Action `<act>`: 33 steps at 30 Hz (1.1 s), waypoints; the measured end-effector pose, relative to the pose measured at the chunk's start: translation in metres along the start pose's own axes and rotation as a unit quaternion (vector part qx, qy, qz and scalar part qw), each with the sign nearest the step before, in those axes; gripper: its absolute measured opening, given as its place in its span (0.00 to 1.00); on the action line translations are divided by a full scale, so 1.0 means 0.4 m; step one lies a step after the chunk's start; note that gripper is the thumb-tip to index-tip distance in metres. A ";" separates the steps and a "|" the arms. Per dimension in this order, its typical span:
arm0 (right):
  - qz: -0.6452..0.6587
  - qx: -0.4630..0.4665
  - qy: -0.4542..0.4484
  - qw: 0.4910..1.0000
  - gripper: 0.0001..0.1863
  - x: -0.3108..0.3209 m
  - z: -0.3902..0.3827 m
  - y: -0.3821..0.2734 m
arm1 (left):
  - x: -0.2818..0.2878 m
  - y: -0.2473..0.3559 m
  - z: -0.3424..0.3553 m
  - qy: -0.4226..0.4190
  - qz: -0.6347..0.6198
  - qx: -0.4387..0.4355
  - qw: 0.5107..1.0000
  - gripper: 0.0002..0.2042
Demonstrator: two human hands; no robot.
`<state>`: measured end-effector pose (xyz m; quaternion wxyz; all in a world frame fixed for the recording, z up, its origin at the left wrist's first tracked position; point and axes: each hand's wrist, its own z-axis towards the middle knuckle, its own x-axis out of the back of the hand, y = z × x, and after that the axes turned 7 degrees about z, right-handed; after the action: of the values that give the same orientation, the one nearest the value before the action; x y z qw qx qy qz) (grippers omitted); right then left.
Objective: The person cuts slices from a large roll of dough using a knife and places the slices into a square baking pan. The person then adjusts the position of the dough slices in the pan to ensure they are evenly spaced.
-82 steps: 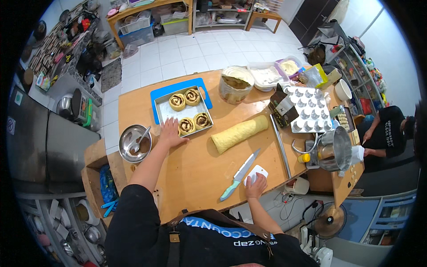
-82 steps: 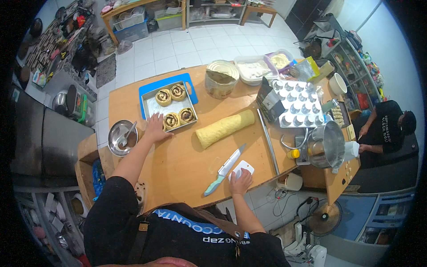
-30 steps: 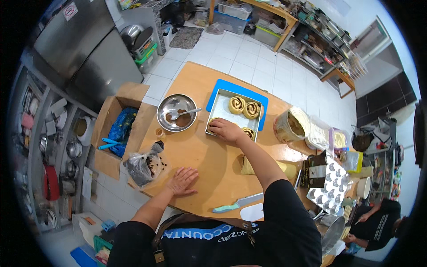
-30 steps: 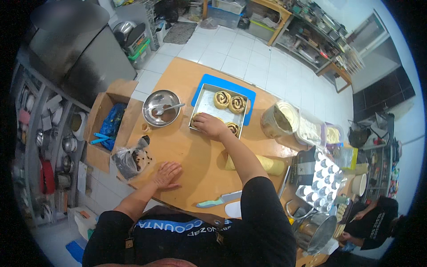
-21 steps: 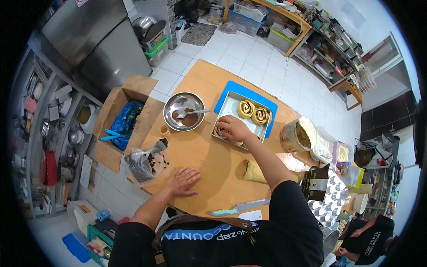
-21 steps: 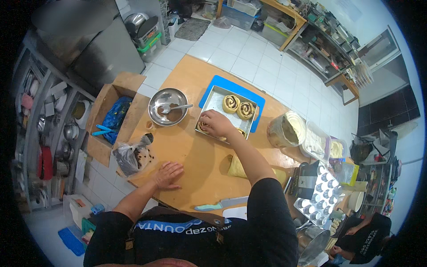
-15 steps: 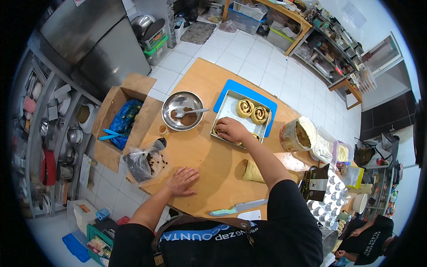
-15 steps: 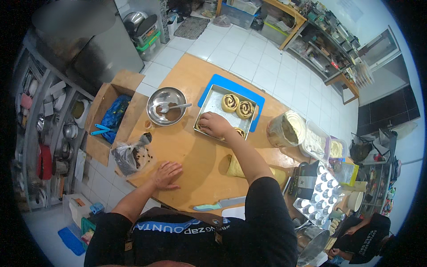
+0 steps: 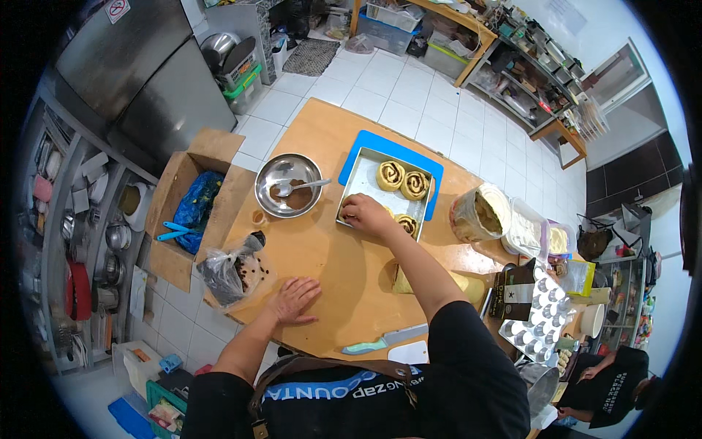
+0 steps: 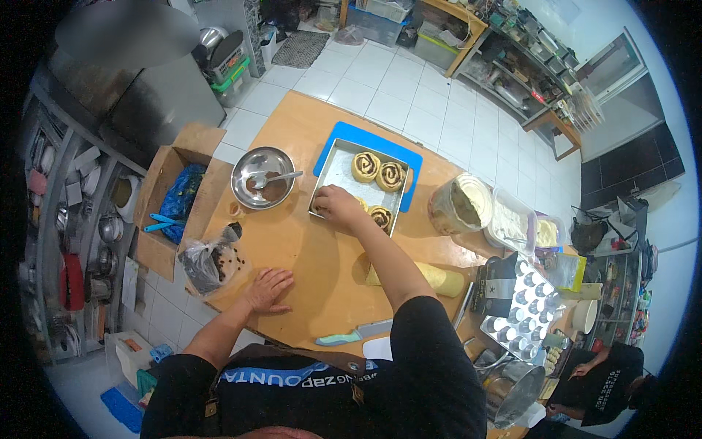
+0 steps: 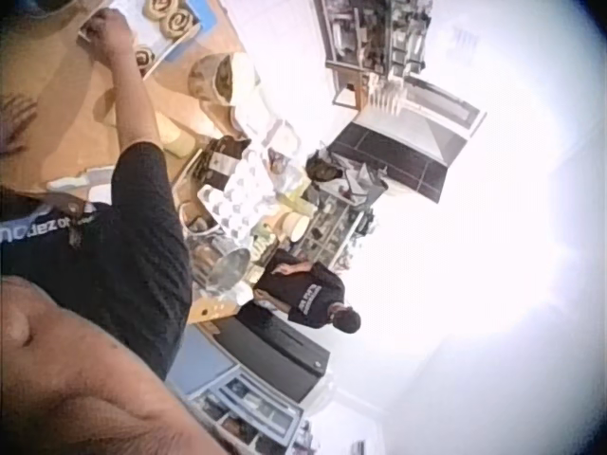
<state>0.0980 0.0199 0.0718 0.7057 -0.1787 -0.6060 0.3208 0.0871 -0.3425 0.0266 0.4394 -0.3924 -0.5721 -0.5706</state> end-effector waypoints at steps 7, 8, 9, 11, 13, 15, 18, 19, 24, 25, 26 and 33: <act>0.031 -0.100 0.133 0.985 0.12 0.045 -0.029 0.009 | 0.000 0.010 -0.001 -0.006 0.038 0.002 0.999 0.40; 0.011 -0.100 0.066 0.993 0.12 0.032 -0.029 0.009 | -0.002 0.005 0.003 -0.001 0.038 -0.002 0.999 0.40; -0.009 -0.100 -0.002 0.995 0.12 0.020 -0.030 0.009 | -0.003 0.004 0.004 0.000 0.039 -0.004 0.999 0.40; -0.005 -0.109 -0.022 0.994 0.12 0.034 -0.031 0.017 | -0.004 0.006 -0.002 0.007 0.045 -0.013 0.999 0.40; 0.056 -0.134 0.145 0.979 0.13 0.065 -0.020 0.027 | -0.005 0.005 -0.006 0.015 0.048 -0.006 0.999 0.40; 0.011 -0.144 0.175 0.974 0.15 0.106 -0.025 0.063 | -0.001 0.006 -0.001 0.021 0.047 -0.005 0.999 0.39; -0.124 -0.231 0.150 0.953 0.20 0.156 -0.010 0.109 | 0.006 0.002 0.005 -0.008 0.017 -0.003 1.000 0.38; -0.190 -0.220 0.079 0.954 0.23 0.164 0.000 0.124 | 0.007 0.004 0.009 -0.010 0.013 0.001 1.000 0.38; -0.315 -0.159 -0.143 0.925 0.38 0.187 0.059 0.167 | 0.008 0.005 -0.002 0.009 -0.007 0.005 1.000 0.37; -0.314 -0.159 -0.142 0.925 0.38 0.199 0.069 0.173 | 0.008 0.003 -0.001 0.001 -0.004 0.006 1.000 0.37; -0.331 -0.173 -0.185 0.909 0.38 0.209 0.079 0.178 | 0.011 0.005 -0.001 -0.006 -0.001 0.009 1.000 0.36; -0.267 -0.168 -0.177 0.932 0.34 0.224 0.056 0.172 | 0.023 0.010 0.002 -0.007 0.006 0.009 1.000 0.36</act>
<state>0.0654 0.1269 0.0987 0.6066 -0.0663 -0.7912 0.0402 0.0879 -0.3419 0.0366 0.4426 -0.3959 -0.5780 -0.5597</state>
